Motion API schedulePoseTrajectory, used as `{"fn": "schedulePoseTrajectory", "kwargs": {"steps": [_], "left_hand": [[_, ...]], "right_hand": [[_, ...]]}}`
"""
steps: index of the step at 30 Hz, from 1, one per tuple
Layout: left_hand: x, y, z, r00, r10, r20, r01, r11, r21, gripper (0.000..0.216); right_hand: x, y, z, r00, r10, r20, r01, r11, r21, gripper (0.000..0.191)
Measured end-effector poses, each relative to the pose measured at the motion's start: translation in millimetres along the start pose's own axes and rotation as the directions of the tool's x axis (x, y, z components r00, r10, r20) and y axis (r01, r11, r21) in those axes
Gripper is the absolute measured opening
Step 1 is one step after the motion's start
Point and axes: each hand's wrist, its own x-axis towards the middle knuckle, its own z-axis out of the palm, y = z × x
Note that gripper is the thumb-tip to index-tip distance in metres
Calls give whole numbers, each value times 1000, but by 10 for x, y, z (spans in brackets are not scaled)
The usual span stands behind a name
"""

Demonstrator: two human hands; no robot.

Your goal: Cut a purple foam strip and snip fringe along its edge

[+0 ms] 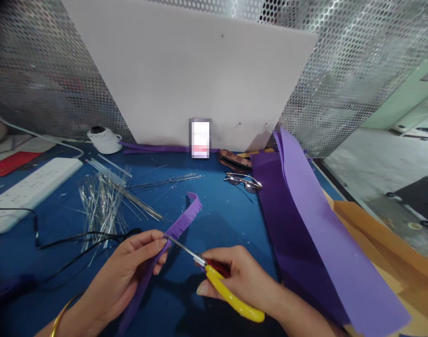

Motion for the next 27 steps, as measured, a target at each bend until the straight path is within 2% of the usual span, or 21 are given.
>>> {"fn": "schedulePoseTrajectory", "kwargs": {"steps": [5, 12, 17, 22, 27], "left_hand": [[-11, 5, 19, 1000, -12, -9, 12, 1000, 1, 20], [-23, -1, 31, 989, 118, -87, -102, 981, 167, 17], [-32, 17, 35, 979, 174, -106, -145, 962, 232, 16], [-42, 18, 49, 978, 186, -89, -156, 949, 274, 16], [-24, 6, 52, 978, 189, -91, -156, 945, 287, 17]], "right_hand": [[9, 14, -5, 1000, -12, -14, 13, 1000, 10, 32], [-26, -34, 27, 987, -72, -142, 25, 951, -307, 26], [-45, -55, 32, 976, -103, -192, 10, 901, -433, 40], [-46, -101, 34, 972, -120, -200, 10, 878, -479, 38], [-45, -88, 32, 976, -124, -181, 29, 890, -455, 35]]}}
